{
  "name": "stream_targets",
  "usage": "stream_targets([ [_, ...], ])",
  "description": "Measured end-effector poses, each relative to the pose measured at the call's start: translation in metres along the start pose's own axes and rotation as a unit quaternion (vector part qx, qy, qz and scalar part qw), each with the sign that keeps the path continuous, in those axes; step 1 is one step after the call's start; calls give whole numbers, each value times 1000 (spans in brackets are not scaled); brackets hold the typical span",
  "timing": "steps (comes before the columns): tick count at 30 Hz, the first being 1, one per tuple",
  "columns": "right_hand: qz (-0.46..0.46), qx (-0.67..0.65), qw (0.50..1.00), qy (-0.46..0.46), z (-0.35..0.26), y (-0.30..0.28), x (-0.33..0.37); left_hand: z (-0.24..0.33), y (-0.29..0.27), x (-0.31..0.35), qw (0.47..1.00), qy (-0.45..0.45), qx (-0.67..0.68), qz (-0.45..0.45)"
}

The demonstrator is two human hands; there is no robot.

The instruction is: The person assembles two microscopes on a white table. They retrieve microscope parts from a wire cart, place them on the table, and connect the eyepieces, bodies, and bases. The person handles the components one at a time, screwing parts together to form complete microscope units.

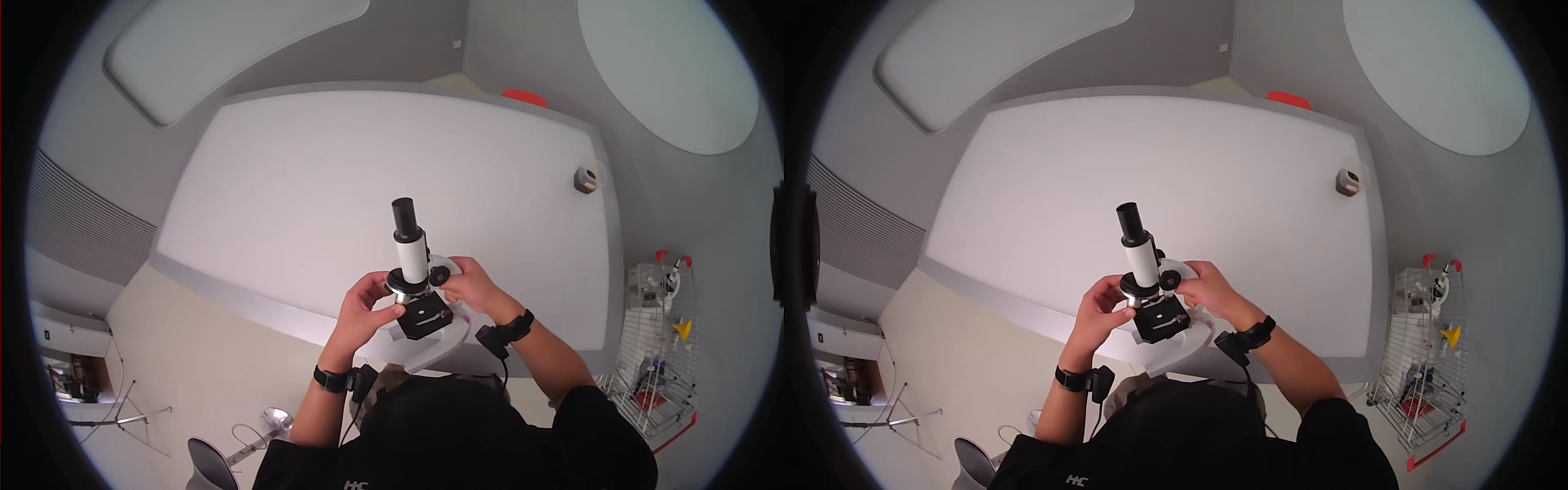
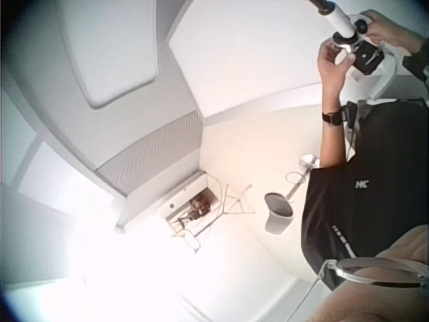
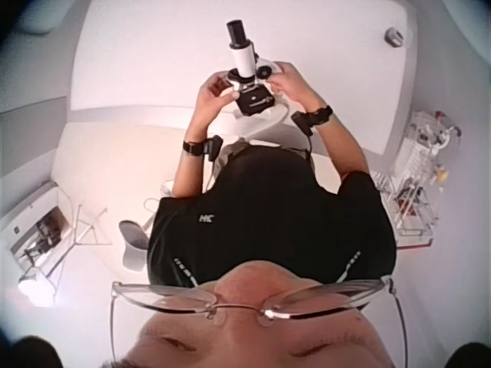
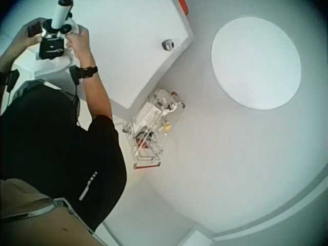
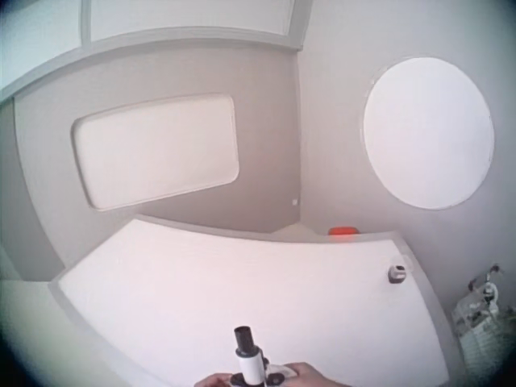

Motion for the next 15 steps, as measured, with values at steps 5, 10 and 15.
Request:
stream_targets([
  [5,23,54,998,-21,5,26,-44,5,-56,-18,999,-11,-18,-35],
  [10,63,89,993,-41,14,30,-54,-6,-61,-24,1000,19,-1,-25],
  [15,132,170,972,-95,14,33,-52,-16,-51,-35,977,68,-182,84],
])
Point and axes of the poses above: each hand's wrist, its own x-axis away from the middle knuckle, its own y-axis out of the palm, z = x × y, the point moved 1 cm from there along -x, towards the middle knuckle, and after that the axes turned 6 degrees about x, right-handed, at the moved point
